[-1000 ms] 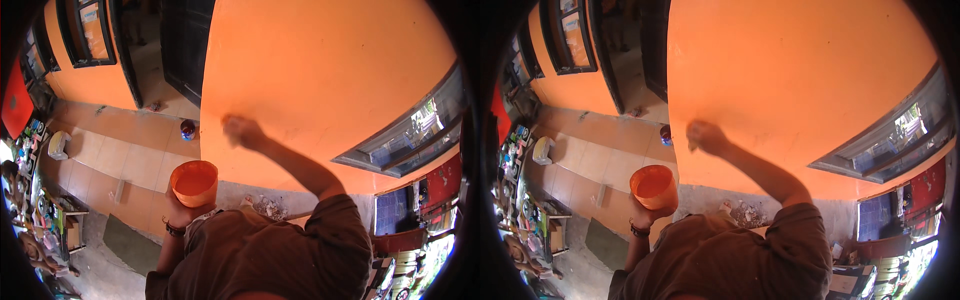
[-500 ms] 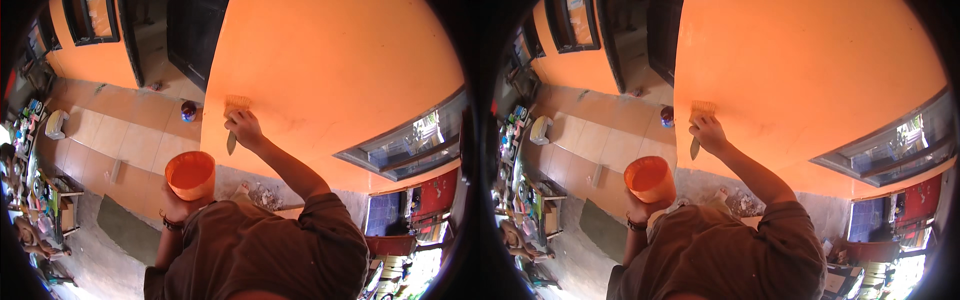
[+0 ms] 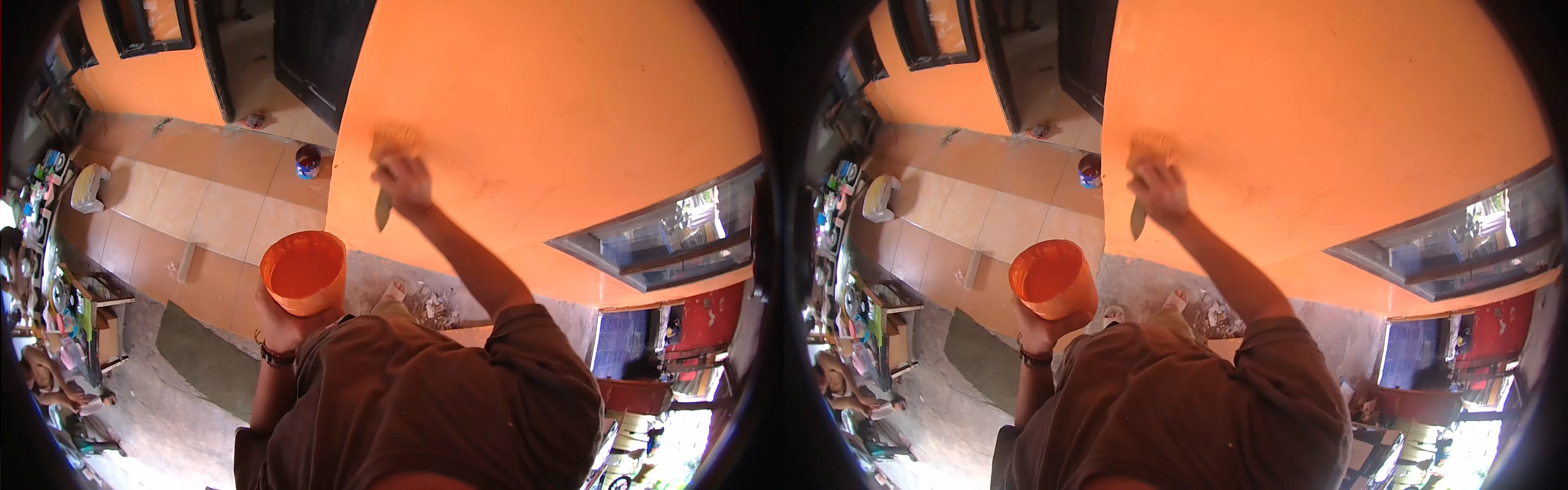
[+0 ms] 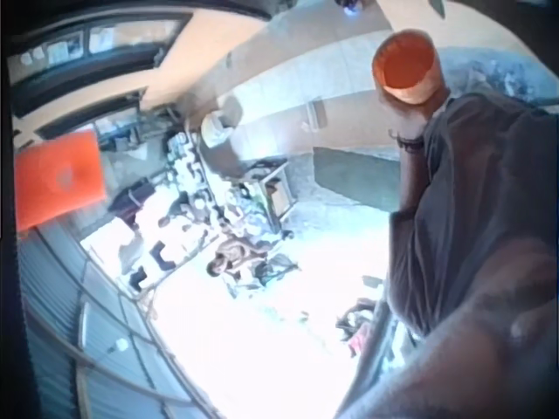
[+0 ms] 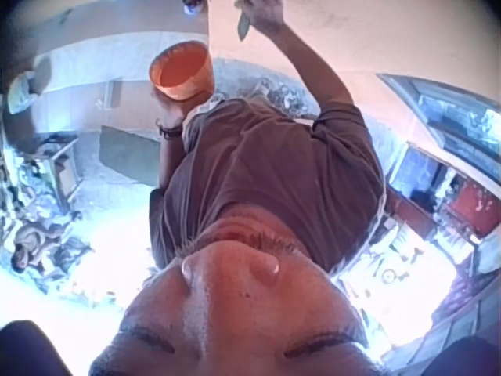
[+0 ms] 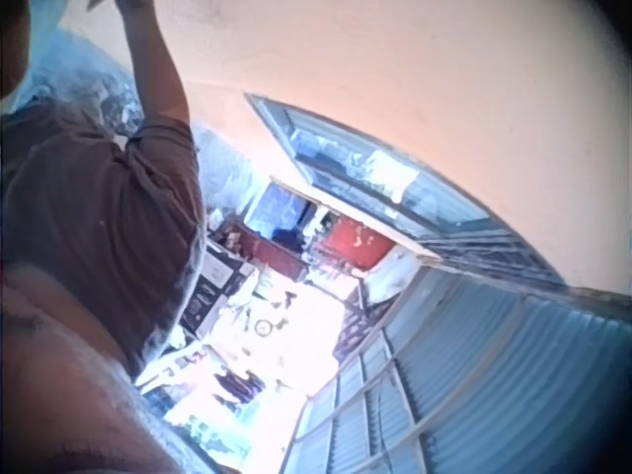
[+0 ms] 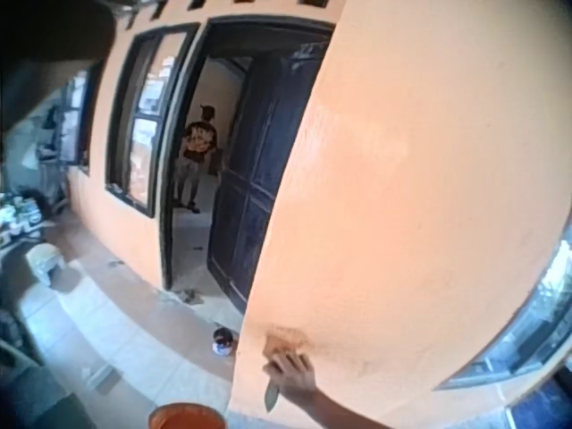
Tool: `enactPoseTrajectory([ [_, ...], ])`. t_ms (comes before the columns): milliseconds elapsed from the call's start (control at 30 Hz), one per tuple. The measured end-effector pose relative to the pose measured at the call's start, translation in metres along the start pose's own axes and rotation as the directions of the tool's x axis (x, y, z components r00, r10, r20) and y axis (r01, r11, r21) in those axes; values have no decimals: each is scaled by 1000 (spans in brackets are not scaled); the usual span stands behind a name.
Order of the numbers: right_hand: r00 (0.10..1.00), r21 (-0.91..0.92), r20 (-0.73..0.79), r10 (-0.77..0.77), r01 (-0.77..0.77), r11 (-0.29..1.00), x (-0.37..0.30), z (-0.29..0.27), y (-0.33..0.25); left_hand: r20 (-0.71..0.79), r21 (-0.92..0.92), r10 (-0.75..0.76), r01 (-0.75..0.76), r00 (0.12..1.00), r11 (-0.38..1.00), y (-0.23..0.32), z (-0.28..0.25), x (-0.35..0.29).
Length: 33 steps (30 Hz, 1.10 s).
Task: The person paints an orange exterior wall using a brush dipped in a container of orange paint.
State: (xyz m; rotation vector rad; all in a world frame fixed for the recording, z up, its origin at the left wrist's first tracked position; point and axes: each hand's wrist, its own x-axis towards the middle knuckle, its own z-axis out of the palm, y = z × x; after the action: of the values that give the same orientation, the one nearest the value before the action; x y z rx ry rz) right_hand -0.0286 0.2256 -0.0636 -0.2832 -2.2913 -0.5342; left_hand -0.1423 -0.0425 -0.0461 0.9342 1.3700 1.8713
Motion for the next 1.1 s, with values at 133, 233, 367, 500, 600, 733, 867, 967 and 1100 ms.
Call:
enactPoseTrajectory([
  [133, 970, 266, 198, 137, -188, 945, 9, -11, -1, -42, -51, -32, 30, 999, 998, 10, -1, -5],
  [233, 929, 516, 130, 345, -361, 777, 46, -36, 55, 19, -4, -45, 45, 999, 999, 12, -4, -2],
  [367, 969, 24, -249, 7, -1, 1000, 31, -23, 47, -31, 13, 39, -39, 999, 999, 7, -2, 3],
  [500, 999, 163, -45, -5, 13, 987, 2, 4, -9, -11, -25, 46, -47, 999, 999, 10, -1, 4],
  [600, 993, 270, 117, 3, -34, 962, 22, -6, -5, -25, -24, 28, -29, 999, 999, 13, -1, -1],
  [733, 970, 323, -171, 174, -111, 940, 53, -33, 39, -15, 28, 34, -33, 999, 999, 12, -4, -1],
  [867, 999, -45, -33, -16, 14, 999, 24, -14, 11, -67, -12, 72, -73, 995, 997, 10, -4, 0],
  [967, 940, 88, 332, -75, 49, 995, 17, 5, -14, -42, -6, 66, -66, 997, 998, 12, -5, -2],
  [1100, 944, 365, 331, 1, -129, 922, 90, 0, 21, -20, 10, 26, -26, 999, 1000, 15, -6, -5],
])
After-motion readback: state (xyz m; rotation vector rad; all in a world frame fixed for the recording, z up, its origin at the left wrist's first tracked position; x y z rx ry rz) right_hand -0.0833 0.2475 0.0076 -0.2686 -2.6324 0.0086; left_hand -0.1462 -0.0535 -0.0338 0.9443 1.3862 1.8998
